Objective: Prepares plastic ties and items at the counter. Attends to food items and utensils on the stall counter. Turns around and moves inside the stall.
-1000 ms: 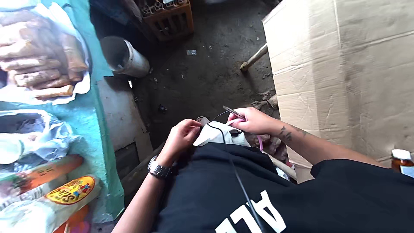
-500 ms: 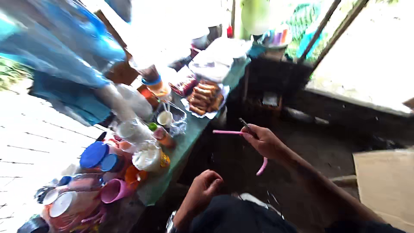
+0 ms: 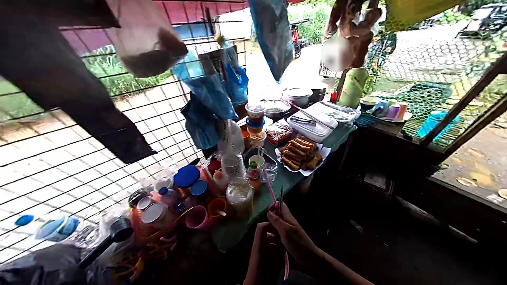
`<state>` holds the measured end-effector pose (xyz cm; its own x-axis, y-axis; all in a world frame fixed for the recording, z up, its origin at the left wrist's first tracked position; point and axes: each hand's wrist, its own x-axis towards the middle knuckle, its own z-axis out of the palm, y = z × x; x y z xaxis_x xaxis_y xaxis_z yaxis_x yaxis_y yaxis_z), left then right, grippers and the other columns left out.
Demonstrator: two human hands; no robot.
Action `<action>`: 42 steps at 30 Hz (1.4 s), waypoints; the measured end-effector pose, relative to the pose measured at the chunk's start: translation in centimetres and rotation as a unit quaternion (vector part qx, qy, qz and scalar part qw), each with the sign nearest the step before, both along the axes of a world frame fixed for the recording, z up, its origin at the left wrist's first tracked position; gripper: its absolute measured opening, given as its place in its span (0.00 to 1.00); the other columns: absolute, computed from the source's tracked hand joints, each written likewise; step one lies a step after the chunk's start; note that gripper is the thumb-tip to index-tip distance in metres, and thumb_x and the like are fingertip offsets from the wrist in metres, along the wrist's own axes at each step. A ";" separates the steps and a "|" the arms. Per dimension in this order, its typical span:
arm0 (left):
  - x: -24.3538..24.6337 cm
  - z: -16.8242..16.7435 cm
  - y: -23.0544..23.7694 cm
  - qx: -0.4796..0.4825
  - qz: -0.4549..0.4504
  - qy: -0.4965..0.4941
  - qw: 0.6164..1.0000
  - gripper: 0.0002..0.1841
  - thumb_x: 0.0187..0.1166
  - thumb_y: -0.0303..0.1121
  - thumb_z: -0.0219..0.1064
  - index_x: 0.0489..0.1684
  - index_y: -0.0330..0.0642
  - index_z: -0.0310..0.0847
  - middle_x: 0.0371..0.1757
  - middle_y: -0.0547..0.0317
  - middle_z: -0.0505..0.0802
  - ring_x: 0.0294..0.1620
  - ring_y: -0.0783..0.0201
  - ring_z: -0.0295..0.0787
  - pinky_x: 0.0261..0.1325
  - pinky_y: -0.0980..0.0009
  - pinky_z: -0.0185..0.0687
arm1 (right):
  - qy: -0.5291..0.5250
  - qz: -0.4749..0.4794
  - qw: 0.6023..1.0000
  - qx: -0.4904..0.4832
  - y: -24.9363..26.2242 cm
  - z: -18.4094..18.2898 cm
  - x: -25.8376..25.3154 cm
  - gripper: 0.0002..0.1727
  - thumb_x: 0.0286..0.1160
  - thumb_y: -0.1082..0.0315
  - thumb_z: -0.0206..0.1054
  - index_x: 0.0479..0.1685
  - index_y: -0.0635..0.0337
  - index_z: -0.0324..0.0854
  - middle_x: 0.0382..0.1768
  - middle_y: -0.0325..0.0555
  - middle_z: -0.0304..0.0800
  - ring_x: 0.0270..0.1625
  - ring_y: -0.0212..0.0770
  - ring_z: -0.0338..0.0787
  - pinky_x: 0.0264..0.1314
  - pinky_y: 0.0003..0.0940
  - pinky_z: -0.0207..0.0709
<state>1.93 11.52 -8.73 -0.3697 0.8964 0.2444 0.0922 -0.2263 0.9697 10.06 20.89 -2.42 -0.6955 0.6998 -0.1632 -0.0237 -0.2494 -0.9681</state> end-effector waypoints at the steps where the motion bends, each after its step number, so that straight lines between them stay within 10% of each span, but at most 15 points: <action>1: 0.0 -0.1 -0.3 -0.007 0.013 -0.012 1.000 0.23 0.75 0.25 0.69 0.67 0.26 0.67 0.56 0.48 0.85 0.46 0.71 0.90 0.49 0.72 0.91 | -0.004 0.007 1.000 0.007 -0.5 -0.1 -0.3 0.10 0.90 0.66 0.51 0.60 0.60 0.66 0.38 0.40 0.75 0.32 0.27 0.82 0.34 0.24 0.82; 6: -1.1 0.3 -0.5 0.007 0.018 -0.027 0.999 0.12 0.81 0.23 0.59 0.58 0.30 0.71 0.41 0.60 0.89 0.33 0.77 0.86 0.39 0.76 0.87 | 0.002 0.018 0.997 0.078 -1.0 -0.5 -0.9 0.09 0.87 0.68 0.55 0.58 0.61 0.67 0.33 0.34 0.75 0.30 0.23 0.79 0.33 0.20 0.76; 9: -1.8 1.2 -0.9 -0.011 -0.005 0.053 0.999 0.12 0.87 0.27 0.56 0.60 0.28 0.70 0.43 0.58 0.87 0.42 0.77 0.85 0.51 0.77 0.83 | 0.015 0.053 0.989 0.137 -0.5 -1.5 -0.6 0.11 0.86 0.65 0.57 0.57 0.61 0.68 0.33 0.32 0.76 0.32 0.21 0.79 0.39 0.19 0.76; 15: -2.6 3.8 -1.7 -0.128 0.058 0.055 0.989 0.21 0.92 0.38 0.48 0.69 0.27 0.62 0.31 0.62 0.79 0.24 0.72 0.73 0.29 0.72 0.76 | -0.078 0.095 0.912 0.391 5.4 0.6 2.1 0.24 0.89 0.60 0.50 0.65 0.73 0.77 0.57 0.59 0.84 0.57 0.43 0.85 0.62 0.41 0.78; 20: -4.3 5.8 -2.4 -0.124 -0.004 -0.027 0.992 0.16 0.93 0.33 0.43 0.53 0.40 0.80 0.30 0.73 0.82 0.26 0.78 0.79 0.34 0.81 0.80 | 0.013 0.076 0.811 0.580 10.1 3.4 5.2 0.13 0.84 0.67 0.61 0.48 0.57 0.93 0.43 0.40 0.81 0.45 0.27 0.81 0.50 0.23 0.80; 25: -3.3 6.6 -0.8 -0.177 -0.076 -0.085 0.978 0.15 0.92 0.28 0.47 0.71 0.42 0.70 0.33 0.69 0.84 0.25 0.78 0.79 0.32 0.82 0.79 | 0.096 0.195 0.786 0.579 10.2 5.1 8.1 0.09 0.80 0.69 0.68 0.41 0.60 0.94 0.40 0.38 0.86 0.43 0.20 0.85 0.47 0.13 0.83; 32: 0.7 6.4 2.5 -0.220 -0.214 -0.211 0.928 0.19 0.93 0.42 0.39 0.59 0.50 0.77 0.32 0.69 0.85 0.25 0.79 0.78 0.30 0.86 0.77 | 0.037 0.168 0.745 0.644 12.4 2.6 10.8 0.10 0.78 0.60 0.70 0.39 0.56 0.93 0.38 0.39 0.84 0.38 0.23 0.82 0.40 0.14 0.77; 42: 5.4 5.7 5.7 -0.243 -0.193 -0.102 0.945 0.05 0.91 0.31 0.53 0.51 0.45 0.75 0.31 0.72 0.83 0.26 0.81 0.75 0.29 0.86 0.69 | -0.034 0.167 0.668 0.724 14.5 1.4 15.3 0.15 0.85 0.57 0.61 0.40 0.50 0.92 0.39 0.41 0.85 0.44 0.39 0.86 0.45 0.34 0.80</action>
<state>7.33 17.24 -3.05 0.0135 0.9622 -0.2720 -0.1073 0.2719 0.9563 25.33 35.42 -1.06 -0.8780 -0.0347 0.4773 -0.1452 0.9697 -0.1965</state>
